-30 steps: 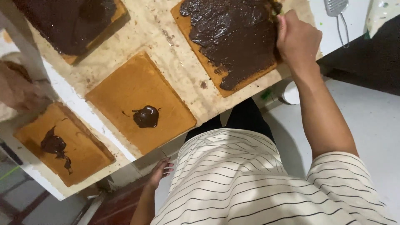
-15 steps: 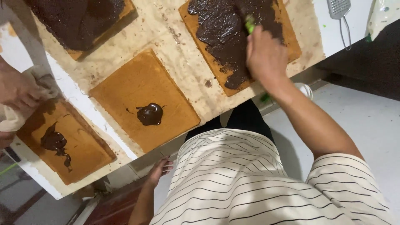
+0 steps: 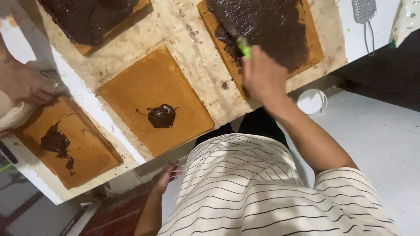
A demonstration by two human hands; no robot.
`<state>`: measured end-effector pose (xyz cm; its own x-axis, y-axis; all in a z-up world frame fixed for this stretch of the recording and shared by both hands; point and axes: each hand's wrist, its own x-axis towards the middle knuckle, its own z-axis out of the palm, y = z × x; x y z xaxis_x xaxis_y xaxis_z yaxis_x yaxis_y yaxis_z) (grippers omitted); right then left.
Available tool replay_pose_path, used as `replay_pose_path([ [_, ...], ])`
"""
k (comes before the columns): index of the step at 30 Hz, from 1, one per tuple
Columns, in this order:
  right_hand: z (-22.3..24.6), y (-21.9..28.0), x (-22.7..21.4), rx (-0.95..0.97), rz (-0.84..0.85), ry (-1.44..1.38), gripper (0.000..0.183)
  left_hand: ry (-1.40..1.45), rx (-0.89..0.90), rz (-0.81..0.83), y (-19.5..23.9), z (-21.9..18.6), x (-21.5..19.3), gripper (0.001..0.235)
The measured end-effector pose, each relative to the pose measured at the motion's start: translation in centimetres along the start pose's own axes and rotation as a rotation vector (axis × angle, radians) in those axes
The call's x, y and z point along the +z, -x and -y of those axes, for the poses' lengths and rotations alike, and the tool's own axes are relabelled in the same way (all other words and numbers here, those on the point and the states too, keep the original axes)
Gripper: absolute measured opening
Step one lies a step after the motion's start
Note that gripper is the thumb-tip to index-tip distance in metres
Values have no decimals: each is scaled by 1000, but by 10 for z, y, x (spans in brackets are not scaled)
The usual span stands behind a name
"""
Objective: The person spreads a dark viscous substance onto rectangular brown boards using a green-handled spatula. They move from one board to the next, smoothing the substance across the surface. Another person is visible nearby but not interacting with the task.
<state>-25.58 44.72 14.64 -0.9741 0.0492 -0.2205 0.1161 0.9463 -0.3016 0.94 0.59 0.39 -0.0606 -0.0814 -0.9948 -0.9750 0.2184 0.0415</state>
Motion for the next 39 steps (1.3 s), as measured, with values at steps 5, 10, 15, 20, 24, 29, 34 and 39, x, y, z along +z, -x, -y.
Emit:
replay_pose_path([
  [5, -40, -8, -9, 262, -42, -52, 18, 33, 8, 30, -12, 18, -5, 63],
  [10, 1, 16, 3, 187, 103, -27, 27, -24, 31, 49, -6, 18, -8, 56],
  [15, -34, 15, 34, -51, -203, 109, 31, 20, 75, 90, 1, 6, -8, 63],
  [20, -29, 11, 18, -53, 35, 75, 25, -38, 21, 19, 9, 2, -2, 55],
  [24, -77, -1, 1, -24, 73, -51, 21, 31, 19, 6, -9, 23, -9, 50],
  [29, -95, -14, -24, -279, 182, 301, 24, 101, 30, -41, -3, 22, -5, 51],
  [34, -137, -28, -46, -400, 256, 500, 23, 168, -11, -7, -13, 49, 6, 50],
  [39, -157, -61, -55, -511, 172, 657, 32, 131, -12, -7, -10, 54, 22, 46],
])
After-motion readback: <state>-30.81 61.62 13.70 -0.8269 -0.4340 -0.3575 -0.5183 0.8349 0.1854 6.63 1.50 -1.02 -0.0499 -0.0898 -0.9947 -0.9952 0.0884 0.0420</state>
